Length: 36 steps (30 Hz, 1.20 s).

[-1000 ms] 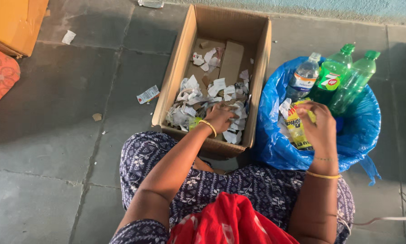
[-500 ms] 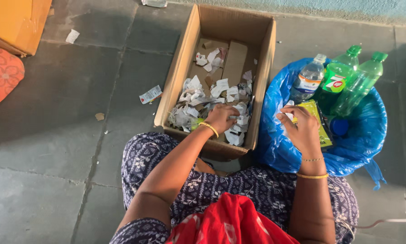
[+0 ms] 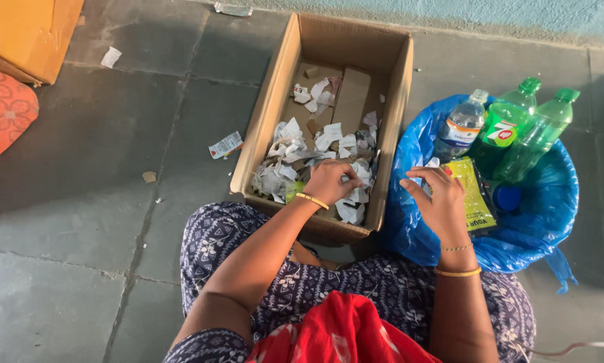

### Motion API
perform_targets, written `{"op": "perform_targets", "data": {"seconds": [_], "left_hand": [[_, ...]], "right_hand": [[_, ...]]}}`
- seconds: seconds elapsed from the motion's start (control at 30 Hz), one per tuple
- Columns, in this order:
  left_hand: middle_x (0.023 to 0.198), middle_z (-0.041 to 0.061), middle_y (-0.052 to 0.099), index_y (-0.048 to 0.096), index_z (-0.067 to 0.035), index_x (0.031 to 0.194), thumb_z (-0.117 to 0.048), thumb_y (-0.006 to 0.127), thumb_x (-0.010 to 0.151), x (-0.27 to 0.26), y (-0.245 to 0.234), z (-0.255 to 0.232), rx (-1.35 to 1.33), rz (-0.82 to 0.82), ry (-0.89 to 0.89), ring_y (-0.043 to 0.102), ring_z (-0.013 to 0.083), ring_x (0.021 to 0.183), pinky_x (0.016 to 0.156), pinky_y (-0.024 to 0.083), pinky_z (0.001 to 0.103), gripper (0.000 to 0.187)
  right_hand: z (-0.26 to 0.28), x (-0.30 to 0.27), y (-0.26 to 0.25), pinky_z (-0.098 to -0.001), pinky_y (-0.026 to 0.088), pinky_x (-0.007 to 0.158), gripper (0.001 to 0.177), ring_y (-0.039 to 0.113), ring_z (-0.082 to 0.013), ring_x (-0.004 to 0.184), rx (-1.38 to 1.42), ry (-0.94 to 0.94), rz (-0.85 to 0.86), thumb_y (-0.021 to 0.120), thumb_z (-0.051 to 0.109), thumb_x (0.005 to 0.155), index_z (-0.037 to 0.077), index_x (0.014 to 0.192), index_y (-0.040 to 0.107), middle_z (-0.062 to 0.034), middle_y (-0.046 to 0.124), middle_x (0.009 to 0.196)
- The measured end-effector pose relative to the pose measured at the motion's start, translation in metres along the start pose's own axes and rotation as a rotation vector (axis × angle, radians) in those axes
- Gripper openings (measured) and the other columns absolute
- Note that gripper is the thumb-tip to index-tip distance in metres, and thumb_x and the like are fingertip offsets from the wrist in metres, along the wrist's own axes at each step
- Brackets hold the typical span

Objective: The person sits on the floor and sorts small paper and plastic items from a cardboard box into a blue plastic bag. They handle items one at a time, occasionally unfolding or separating pieces before placing them into the bag.

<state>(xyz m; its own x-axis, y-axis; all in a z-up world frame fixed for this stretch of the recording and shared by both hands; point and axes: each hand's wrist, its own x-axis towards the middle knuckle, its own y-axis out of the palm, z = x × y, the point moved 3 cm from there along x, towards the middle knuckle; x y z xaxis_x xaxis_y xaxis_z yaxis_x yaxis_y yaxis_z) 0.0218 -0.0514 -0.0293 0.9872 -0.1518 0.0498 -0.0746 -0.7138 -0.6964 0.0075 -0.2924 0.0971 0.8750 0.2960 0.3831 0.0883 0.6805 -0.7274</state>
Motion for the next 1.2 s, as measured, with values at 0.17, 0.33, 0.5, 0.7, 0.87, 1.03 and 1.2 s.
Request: {"op": "perform_targets", "data": {"seconds": [0.17, 0.33, 0.5, 0.7, 0.87, 1.03, 1.2], "left_hand": [[0.088, 0.006, 0.075, 0.06, -0.01, 0.1, -0.025, 0.09, 0.076, -0.002, -0.019, -0.02, -0.407, -0.157, 0.117, 0.077, 0.0204, 0.083, 0.075, 0.058, 0.033, 0.041], [0.086, 0.004, 0.075, 0.058, -0.008, 0.104, -0.021, 0.094, 0.069, -0.006, -0.034, -0.039, -0.461, -0.094, 0.052, 0.076, 0.0145, 0.083, 0.073, 0.057, 0.031, 0.052], [0.084, 0.005, 0.078, 0.062, -0.009, 0.106, -0.02, 0.094, 0.07, -0.009, -0.039, -0.046, -0.499, 0.011, 0.027, 0.074, 0.0103, 0.081, 0.076, 0.055, 0.029, 0.05], [0.091, 0.007, 0.076, 0.07, -0.007, 0.105, -0.02, 0.09, 0.075, -0.003, -0.035, -0.033, -0.591, -0.051, 0.04, 0.071, 0.0081, 0.085, 0.074, 0.057, 0.028, 0.038], [0.09, 0.008, 0.078, 0.075, -0.002, 0.101, -0.023, 0.083, 0.086, -0.002, -0.03, -0.027, -0.449, -0.113, 0.101, 0.07, 0.0109, 0.079, 0.073, 0.055, 0.028, 0.027], [0.088, 0.009, 0.077, 0.075, -0.004, 0.112, -0.025, 0.072, 0.098, -0.002, -0.022, -0.028, -0.567, -0.022, 0.05, 0.064, 0.0101, 0.078, 0.073, 0.054, 0.028, 0.025], [0.081, 0.006, 0.073, 0.077, -0.005, 0.101, -0.029, 0.076, 0.091, -0.004, -0.028, -0.035, -0.513, 0.037, -0.018, 0.065, 0.01, 0.069, 0.067, 0.052, 0.028, 0.026]], "right_hand": [[0.01, 0.001, 0.008, -0.0392, 0.051, 0.086, 0.018, 0.069, -0.0309, 0.094, 0.024, -0.012, -0.02, 0.08, 0.016, 0.089, 0.007, 0.104, 0.076, -0.0102, 0.075, 0.102], [0.028, 0.001, 0.019, -0.0414, 0.048, 0.089, 0.024, 0.07, -0.0311, 0.096, 0.044, -0.083, -0.041, 0.08, 0.013, 0.084, 0.005, 0.105, 0.072, -0.0102, 0.076, 0.104], [0.028, -0.002, 0.029, -0.0394, 0.05, 0.092, 0.023, 0.072, -0.0262, 0.095, 0.145, -0.021, -0.04, 0.078, 0.007, 0.087, 0.004, 0.108, 0.07, -0.0064, 0.077, 0.1], [-0.007, -0.001, 0.0, -0.0333, 0.054, 0.09, 0.013, 0.07, -0.0245, 0.101, 0.154, 0.105, -0.192, 0.076, -0.001, 0.089, 0.005, 0.1, 0.071, -0.0109, 0.071, 0.111], [-0.044, -0.009, -0.052, -0.0322, 0.054, 0.099, 0.019, 0.067, -0.0189, 0.109, 0.146, 0.221, -0.417, 0.071, -0.005, 0.096, 0.003, 0.113, 0.069, -0.01, 0.066, 0.118], [-0.044, -0.013, -0.061, -0.0311, 0.053, 0.099, 0.016, 0.067, -0.0162, 0.109, 0.174, 0.252, -0.511, 0.071, -0.002, 0.102, 0.003, 0.117, 0.068, -0.008, 0.067, 0.118], [0.004, 0.001, -0.02, -0.0314, 0.053, 0.091, 0.02, 0.069, -0.0221, 0.103, 0.107, 0.141, -0.278, 0.08, 0.007, 0.094, 0.006, 0.112, 0.072, -0.0102, 0.071, 0.113]]}}
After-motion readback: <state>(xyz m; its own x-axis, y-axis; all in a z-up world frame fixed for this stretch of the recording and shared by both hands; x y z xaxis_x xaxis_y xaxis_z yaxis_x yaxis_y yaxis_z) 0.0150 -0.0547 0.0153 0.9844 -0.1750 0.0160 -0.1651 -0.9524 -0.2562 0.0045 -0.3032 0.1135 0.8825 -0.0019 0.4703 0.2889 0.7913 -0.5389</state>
